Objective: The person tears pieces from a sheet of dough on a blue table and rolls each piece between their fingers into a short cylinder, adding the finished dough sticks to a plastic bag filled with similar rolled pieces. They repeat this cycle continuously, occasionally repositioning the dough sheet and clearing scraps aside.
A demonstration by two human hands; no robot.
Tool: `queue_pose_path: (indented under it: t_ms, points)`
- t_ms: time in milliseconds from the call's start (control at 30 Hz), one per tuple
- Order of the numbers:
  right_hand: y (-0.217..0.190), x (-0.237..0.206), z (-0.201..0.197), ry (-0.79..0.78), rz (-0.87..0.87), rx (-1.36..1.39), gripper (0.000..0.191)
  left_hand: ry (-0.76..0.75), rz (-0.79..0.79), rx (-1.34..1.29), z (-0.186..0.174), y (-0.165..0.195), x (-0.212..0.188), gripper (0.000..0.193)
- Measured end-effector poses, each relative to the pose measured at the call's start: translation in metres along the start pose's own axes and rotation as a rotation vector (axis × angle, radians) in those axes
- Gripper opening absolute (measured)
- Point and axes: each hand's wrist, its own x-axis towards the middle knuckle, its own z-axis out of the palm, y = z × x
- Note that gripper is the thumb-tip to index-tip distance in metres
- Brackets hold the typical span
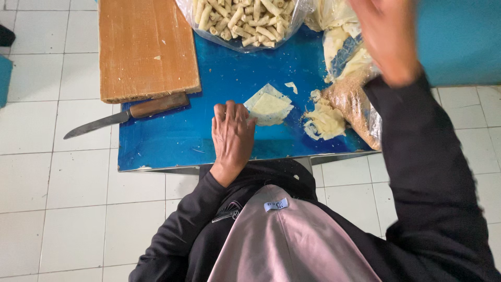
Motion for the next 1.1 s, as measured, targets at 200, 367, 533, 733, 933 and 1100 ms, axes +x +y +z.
queue_pose_path:
  t_ms: [200,367,533,733,933,1100]
  points:
    - [-0.016,-0.118,-0.087,-0.424,0.501,-0.352,0.018,-0.011,0.041,-0.053,0.0,0.0,-0.001,0.018]
    - [0.023,-0.187,-0.045,-0.432,0.313,-0.382,0.013,0.002,-0.002,-0.154,-0.002,0.0,0.003,0.018]
    - [0.027,-0.2,-0.04,-0.564,0.411,-0.38,0.01,0.022,-0.012,-0.198,-0.005,-0.002,0.004,0.022]
    - [0.013,-0.208,-0.033,-0.647,0.358,-0.504,0.031,0.037,-0.031,-0.337,-0.002,0.001,0.002,0.021]
    - [0.019,-0.213,-0.028,-0.617,0.304,-0.456,0.024,0.032,-0.026,-0.355,-0.002,0.007,0.008,0.021]
    - [0.015,-0.171,-0.062,-0.563,0.495,-0.453,0.005,0.05,0.008,-0.366,-0.004,0.014,0.016,0.024]
